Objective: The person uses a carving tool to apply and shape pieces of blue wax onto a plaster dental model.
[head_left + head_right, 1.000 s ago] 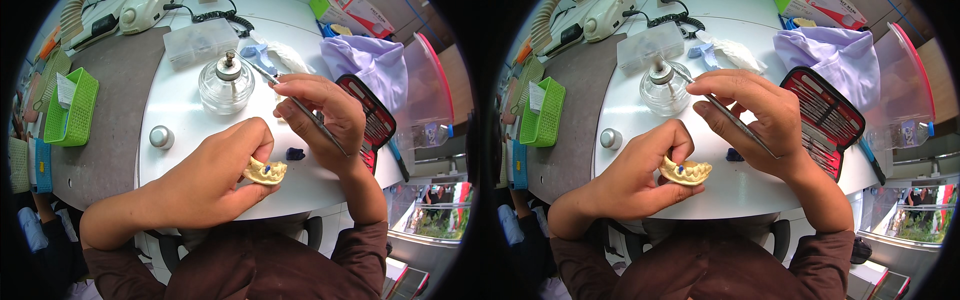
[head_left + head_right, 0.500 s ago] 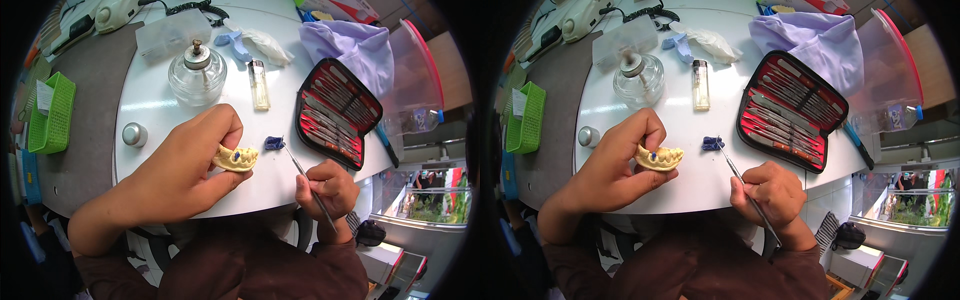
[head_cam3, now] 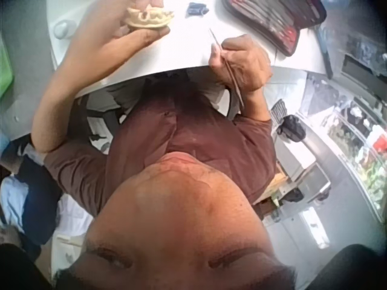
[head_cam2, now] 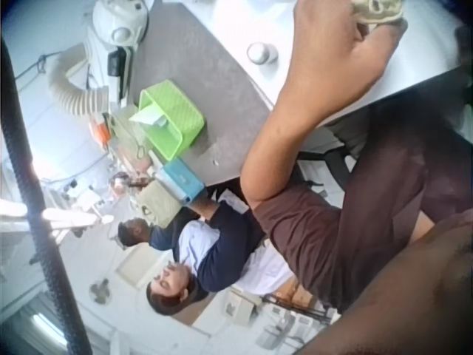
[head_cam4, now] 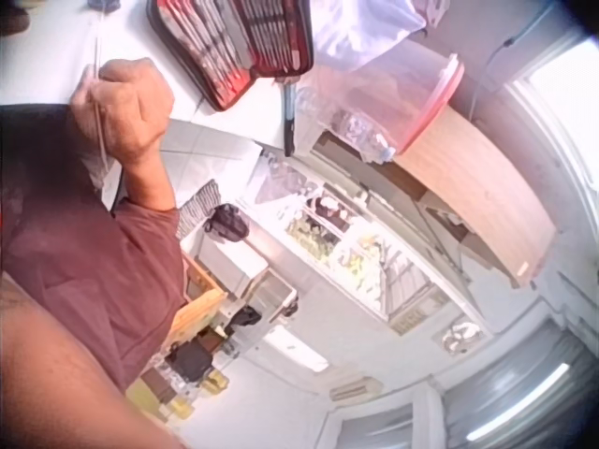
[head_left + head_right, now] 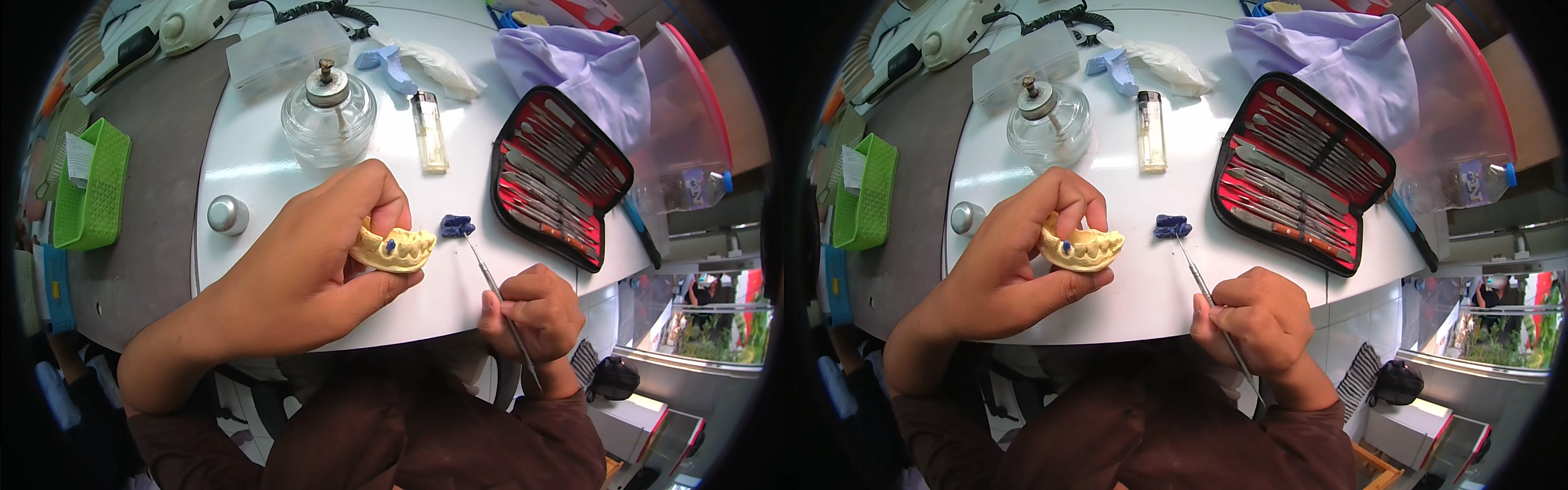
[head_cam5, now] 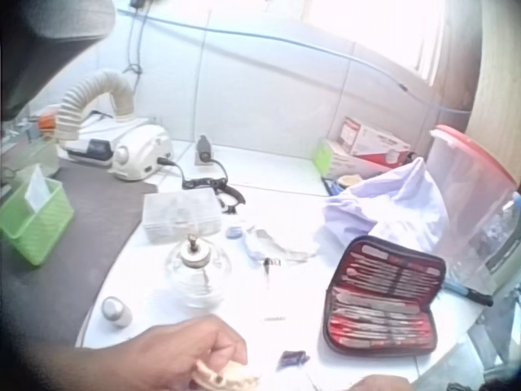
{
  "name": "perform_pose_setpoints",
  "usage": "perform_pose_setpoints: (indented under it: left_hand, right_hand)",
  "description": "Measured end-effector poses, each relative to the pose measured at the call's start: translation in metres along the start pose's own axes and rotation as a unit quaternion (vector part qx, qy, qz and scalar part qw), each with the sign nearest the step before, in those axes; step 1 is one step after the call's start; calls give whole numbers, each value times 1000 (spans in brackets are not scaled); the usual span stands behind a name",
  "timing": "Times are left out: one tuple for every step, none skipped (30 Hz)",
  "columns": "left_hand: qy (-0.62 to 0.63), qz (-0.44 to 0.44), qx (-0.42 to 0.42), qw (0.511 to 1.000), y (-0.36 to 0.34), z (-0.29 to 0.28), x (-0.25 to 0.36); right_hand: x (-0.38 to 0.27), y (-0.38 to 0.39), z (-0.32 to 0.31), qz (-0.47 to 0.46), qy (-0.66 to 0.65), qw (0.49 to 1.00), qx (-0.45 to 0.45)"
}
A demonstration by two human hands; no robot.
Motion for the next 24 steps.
perform_pose_setpoints:
  left_hand:
    - [26, -21, -10, 999, 0, 1, -1]
    - [52, -43, -20, 998, 0, 3, -1]
    - [74, -66, -27, 995, 2, 4, -1]
    - [99, -36, -39, 994, 1, 5, 1]
    - [123, -6, -51, 991, 1, 7, 1]
    - [143, 21, -57, 988, 3, 7, 1]
    - [166, 11, -65, 984, 5, 7, 2]
    - [190, 0, -72, 979, 7, 7, 2]
    - [217, -7, -83, 973, 7, 8, 3]
    - [233, -16, -90, 968, 7, 8, 4]
    - [249, -25, -96, 963, 7, 9, 5]
    - [266, -34, -101, 958, 8, 10, 4]
    - [253, -3, -103, 962, 7, 10, 5]
    - [239, 28, -104, 965, 6, 9, 7]
    - [226, 29, -110, 967, 7, 8, 10]
    - [213, 30, -116, 970, 8, 8, 12]
    - [223, 21, -112, 968, 9, 8, 13]
    - [236, 23, -108, 965, 9, 8, 13]
    - [249, 25, -105, 963, 8, 9, 13]
    - [252, 26, -103, 962, 8, 9, 11]
    - [252, 27, -101, 962, 9, 9, 12]
    - [243, 26, -100, 965, 10, 9, 12]
    - [233, 26, -99, 967, 11, 9, 11]
    - [227, 29, -102, 968, 10, 9, 11]
  right_hand:
    - [0, -4, -4, 25, -20, 999, 15]
    - [-1, -13, -7, 45, -59, 997, 18]
    - [0, -25, -9, 64, -102, 993, 22]
    - [1, -36, -11, 67, -161, 984, 22]
    - [3, -47, -12, 71, -220, 973, 20]
    - [4, -56, -6, 77, -286, 955, 3]
    - [5, -66, -1, 85, -350, 933, -15]
    - [5, -75, 4, 95, -410, 906, -33]
    - [6, -86, 11, 97, -418, 901, -71]
    - [7, -89, 18, 115, -432, 891, -84]
    - [7, -92, 24, 134, -445, 880, -96]
    - [9, -94, 29, 164, -454, 870, -97]
    - [10, -96, 34, 194, -463, 860, -97]
    - [11, -99, 39, 223, -471, 848, -94]
    - [15, -96, 43, 238, -494, 832, -89]
    - [17, -95, 45, 243, -495, 830, -88]
    - [19, -95, 47, 247, -495, 828, -86]
    - [21, -93, 49, 254, -494, 827, -85]
    - [21, -90, 49, 259, -487, 830, -83]
    - [21, -87, 51, 266, -486, 829, -73]
    - [19, -86, 51, 272, -487, 827, -63]
    - [18, -84, 52, 278, -489, 825, -54]
    - [16, -83, 52, 298, -482, 822, -49]
    - [16, -82, 51, 303, -476, 824, -47]
Point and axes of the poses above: each hand's wrist, its own y-axis away from the middle knuckle, its own z-axis out of the palm, x = y × z, the point moved 7 cm from there along -y, towards the middle knuckle, and after that the axes turned 12 degrees about x, right-handed, at the moved point
